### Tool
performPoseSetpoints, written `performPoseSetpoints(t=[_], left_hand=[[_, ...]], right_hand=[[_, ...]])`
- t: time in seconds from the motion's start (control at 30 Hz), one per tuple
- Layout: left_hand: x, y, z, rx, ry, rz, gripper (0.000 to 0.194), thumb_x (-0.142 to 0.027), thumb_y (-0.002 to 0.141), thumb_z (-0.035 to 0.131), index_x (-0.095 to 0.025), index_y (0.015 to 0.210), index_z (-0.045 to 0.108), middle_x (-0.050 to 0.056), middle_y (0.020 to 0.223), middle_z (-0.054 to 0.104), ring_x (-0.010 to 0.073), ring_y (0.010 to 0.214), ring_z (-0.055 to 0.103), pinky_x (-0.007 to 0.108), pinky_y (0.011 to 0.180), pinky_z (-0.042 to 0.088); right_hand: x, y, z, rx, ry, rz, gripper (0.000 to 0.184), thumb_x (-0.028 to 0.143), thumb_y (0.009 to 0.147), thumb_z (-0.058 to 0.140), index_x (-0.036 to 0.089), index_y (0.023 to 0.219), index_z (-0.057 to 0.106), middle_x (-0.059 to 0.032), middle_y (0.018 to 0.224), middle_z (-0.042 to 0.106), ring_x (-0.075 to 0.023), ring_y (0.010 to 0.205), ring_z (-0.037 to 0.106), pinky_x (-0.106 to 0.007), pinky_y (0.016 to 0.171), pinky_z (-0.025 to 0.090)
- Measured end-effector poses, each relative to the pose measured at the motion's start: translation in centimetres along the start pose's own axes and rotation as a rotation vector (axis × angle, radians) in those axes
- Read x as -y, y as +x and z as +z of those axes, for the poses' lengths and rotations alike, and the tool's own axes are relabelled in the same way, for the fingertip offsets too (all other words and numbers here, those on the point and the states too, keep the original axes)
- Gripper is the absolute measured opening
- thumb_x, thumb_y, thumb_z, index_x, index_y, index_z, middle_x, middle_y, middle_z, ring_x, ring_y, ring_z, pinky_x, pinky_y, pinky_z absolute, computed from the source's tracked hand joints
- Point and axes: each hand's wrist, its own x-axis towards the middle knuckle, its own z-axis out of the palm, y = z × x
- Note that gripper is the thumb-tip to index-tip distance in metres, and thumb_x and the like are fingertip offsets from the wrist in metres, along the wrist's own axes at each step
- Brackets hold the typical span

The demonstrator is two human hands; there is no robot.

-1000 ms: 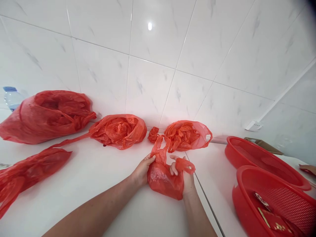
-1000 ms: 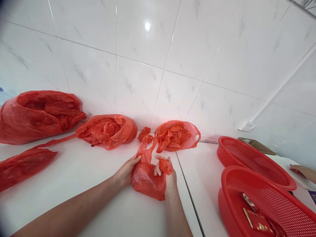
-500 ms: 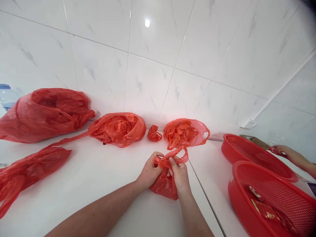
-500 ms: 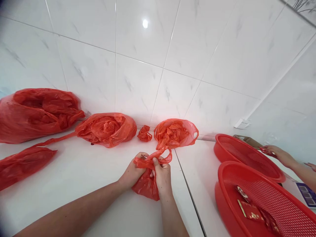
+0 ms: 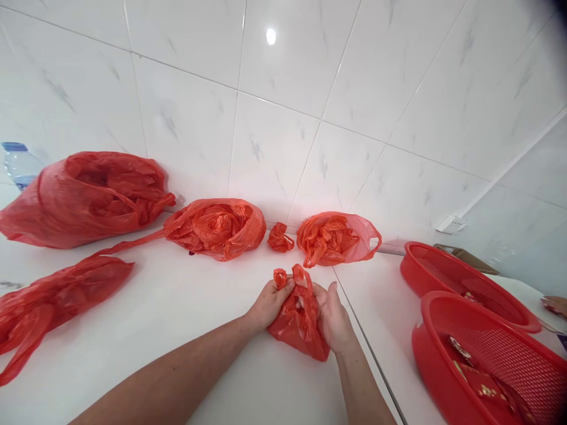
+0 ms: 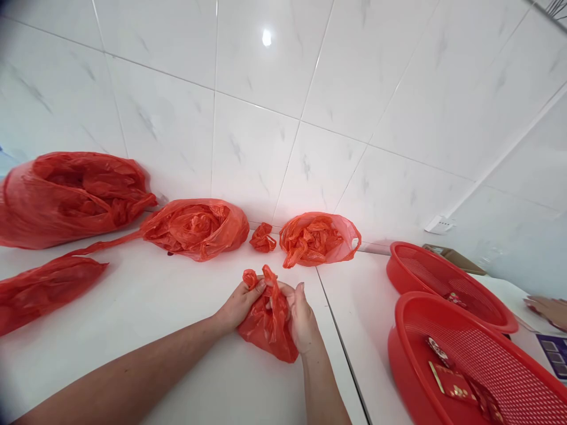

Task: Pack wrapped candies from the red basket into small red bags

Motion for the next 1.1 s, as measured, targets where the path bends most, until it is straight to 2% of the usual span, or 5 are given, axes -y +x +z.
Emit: performPoseSetpoints(t=[0.17, 0.27, 0.6, 0.87, 1.1], left_hand=[[-0.1, -0.3, 0.2, -0.051, 0.023, 0.010, 0.041, -0.048, 0.088, 0.049, -0.019, 0.115, 0.060, 0.007, 0.099, 0.068, 0.0210, 0.094, 0.062, 0.036, 0.089, 0.046], [-0.5, -0.5, 0.5, -0.039, 0.041, 0.026, 0.039, -0.046, 0.089, 0.048, -0.018, 0.111, 0.062, 0.007, 0.103, 0.068, 0.0208, 0.094, 0.063, 0.036, 0.089, 0.047], [-0.6, -0.1, 0.8, -0.139, 0.189, 0.043, 0.013, -0.023, 0.075, 0.062, -0.018, 0.069, 0.051, -0.004, 0.067, 0.053, 0.0102, 0.063, 0.050, 0.021, 0.058, 0.040], [-0.5, -0.3, 0.7, -0.189, 0.290, 0.159, 0.012, -0.008, 0.071, 0.048, -0.019, 0.074, 0.049, -0.003, 0.072, 0.053, 0.0116, 0.065, 0.049, 0.023, 0.061, 0.041], [-0.6, -0.7, 0.8, -0.136, 0.479, 0.374, 0.023, -0.001, 0.069, 0.048, -0.019, 0.076, 0.060, 0.001, 0.080, 0.051, 0.0157, 0.075, 0.052, 0.028, 0.068, 0.042]], right_hand=[[0.6, 0.1, -0.3, -0.069, -0.222, -0.050, 0.025, 0.039, 0.074, 0.069, 0.021, 0.089, 0.061, 0.0000, 0.081, 0.063, -0.0159, 0.072, 0.057, -0.029, 0.070, 0.045], [0.6, 0.2, -0.3, -0.153, -0.348, -0.082, 0.036, 0.027, 0.073, 0.067, 0.026, 0.105, 0.052, 0.0026, 0.082, 0.061, -0.0162, 0.072, 0.058, -0.030, 0.068, 0.047], [-0.2, 0.5, 0.2, -0.301, -0.664, -0.107, 0.005, 0.021, 0.074, 0.055, 0.022, 0.078, 0.057, 0.0032, 0.069, 0.059, -0.0154, 0.066, 0.054, -0.025, 0.056, 0.041], [0.6, -0.1, -1.0, -0.038, -0.151, -0.010, 0.028, 0.035, 0.077, 0.063, 0.023, 0.101, 0.057, -0.0032, 0.095, 0.064, -0.0182, 0.083, 0.061, -0.031, 0.075, 0.046], [0.5, 0.3, -0.4, -0.191, -0.499, -0.034, 0.031, 0.017, 0.068, 0.057, 0.022, 0.099, 0.057, -0.0004, 0.083, 0.065, -0.0186, 0.078, 0.060, -0.030, 0.070, 0.046]])
